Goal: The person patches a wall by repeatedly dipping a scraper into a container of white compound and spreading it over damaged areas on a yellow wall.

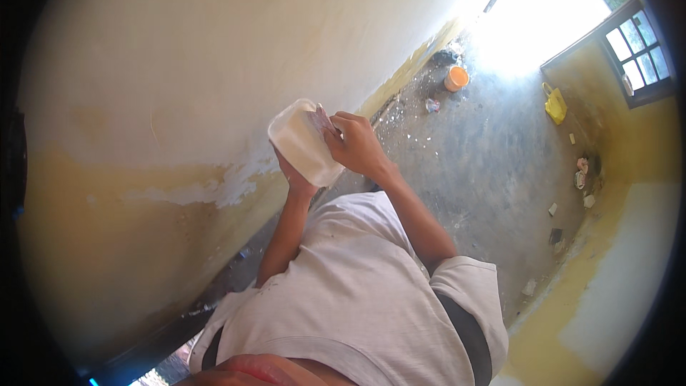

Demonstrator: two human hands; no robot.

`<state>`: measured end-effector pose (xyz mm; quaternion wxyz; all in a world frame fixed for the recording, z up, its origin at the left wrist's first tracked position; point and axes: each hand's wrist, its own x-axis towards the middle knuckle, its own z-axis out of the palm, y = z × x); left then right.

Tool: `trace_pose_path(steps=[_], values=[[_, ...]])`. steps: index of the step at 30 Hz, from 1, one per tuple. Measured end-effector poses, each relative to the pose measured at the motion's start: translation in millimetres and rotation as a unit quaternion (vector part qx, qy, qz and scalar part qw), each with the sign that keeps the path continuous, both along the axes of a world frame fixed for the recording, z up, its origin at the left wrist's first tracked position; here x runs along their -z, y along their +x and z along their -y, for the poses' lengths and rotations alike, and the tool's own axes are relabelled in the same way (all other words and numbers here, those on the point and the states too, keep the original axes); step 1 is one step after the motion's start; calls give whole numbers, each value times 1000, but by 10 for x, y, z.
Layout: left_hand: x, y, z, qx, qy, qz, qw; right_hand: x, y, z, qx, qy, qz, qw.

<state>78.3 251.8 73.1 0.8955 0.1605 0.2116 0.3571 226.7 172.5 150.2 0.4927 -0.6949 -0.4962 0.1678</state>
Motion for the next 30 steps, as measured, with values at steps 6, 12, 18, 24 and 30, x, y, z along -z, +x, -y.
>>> trace_pose_path(steps=[6,12,18,24,30], values=[[-20,163,19,58,54,15,997,63,138,27,-26,-122,-48,991],[-117,370,-28,127,-27,94,987,180,280,222,45,-24,-345,937],[-322,610,47,124,83,130,980,278,349,446,54,124,-554,821],[-308,839,39,66,110,76,989,85,440,459,49,223,-608,761],[-164,948,9,38,79,54,995,-258,1036,211,59,274,-536,796]])
